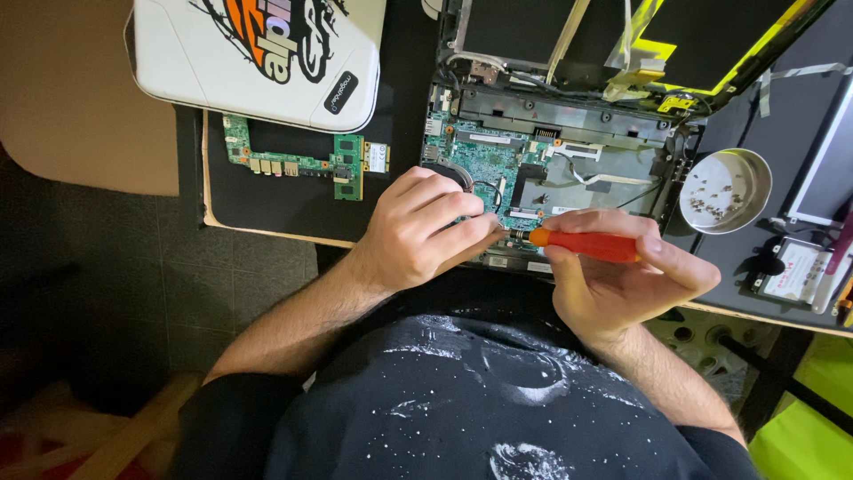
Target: The person uses a screwdriver to remove screws from a circuit board and places them into a small metal container. They then lift the circuit board, flip it over, and place it back into the device chassis. The person continues to use the screwdriver to secure the board with screws.
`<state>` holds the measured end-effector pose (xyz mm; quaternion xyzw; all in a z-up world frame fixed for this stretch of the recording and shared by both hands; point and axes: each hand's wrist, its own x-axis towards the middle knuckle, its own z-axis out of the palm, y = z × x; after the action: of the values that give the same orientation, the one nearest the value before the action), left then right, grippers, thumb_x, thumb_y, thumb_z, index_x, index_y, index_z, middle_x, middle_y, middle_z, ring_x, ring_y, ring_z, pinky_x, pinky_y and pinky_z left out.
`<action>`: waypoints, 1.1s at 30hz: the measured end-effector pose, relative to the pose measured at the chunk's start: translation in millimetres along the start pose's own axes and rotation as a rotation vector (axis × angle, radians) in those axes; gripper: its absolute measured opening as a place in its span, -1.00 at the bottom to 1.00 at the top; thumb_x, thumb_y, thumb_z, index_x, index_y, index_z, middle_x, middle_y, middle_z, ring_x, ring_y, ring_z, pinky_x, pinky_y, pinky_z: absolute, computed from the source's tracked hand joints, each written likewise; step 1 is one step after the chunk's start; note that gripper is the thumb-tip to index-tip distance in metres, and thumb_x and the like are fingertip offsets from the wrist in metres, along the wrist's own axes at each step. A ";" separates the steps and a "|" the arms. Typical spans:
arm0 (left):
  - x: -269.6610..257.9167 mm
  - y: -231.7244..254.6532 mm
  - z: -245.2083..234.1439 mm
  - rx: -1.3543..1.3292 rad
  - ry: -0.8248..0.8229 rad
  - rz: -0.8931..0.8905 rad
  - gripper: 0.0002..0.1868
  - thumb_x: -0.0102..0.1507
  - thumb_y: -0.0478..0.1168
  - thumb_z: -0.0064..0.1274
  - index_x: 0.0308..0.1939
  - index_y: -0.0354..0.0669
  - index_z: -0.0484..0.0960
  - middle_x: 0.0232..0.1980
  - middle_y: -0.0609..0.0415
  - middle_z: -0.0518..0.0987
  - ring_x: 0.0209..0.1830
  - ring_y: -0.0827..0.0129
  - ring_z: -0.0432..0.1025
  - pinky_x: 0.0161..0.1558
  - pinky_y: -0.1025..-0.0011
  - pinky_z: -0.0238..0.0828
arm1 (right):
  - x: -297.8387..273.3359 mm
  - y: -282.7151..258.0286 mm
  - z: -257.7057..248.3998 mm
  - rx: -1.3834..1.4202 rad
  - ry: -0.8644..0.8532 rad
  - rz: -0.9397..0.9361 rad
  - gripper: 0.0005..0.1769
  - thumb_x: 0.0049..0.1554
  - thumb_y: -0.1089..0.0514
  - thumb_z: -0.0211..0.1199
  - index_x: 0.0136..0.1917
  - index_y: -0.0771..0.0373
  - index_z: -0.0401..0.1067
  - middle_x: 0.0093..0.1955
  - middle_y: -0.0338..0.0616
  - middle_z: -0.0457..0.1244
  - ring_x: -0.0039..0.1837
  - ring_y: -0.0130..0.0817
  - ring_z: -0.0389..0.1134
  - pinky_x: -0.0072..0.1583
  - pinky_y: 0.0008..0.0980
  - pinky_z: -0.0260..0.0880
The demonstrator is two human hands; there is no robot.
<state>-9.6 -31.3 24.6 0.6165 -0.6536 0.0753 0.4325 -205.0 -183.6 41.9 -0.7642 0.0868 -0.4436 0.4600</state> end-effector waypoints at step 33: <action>-47.5 2.9 -46.0 0.104 -0.202 -0.011 -0.81 0.64 -0.07 0.42 0.03 -0.05 0.86 0.23 0.11 0.75 0.11 0.15 0.58 0.10 0.16 0.42 | -6.6 11.7 6.4 0.107 -0.260 -0.055 -0.09 0.37 0.60 0.50 0.65 0.08 0.01 0.16 0.46 0.43 0.10 0.19 0.68 0.11 0.00 0.85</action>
<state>3.2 33.6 22.8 0.6460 -0.6858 0.0442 0.3322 -200.8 -182.6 27.7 -0.7917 -0.0184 -0.3573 0.4952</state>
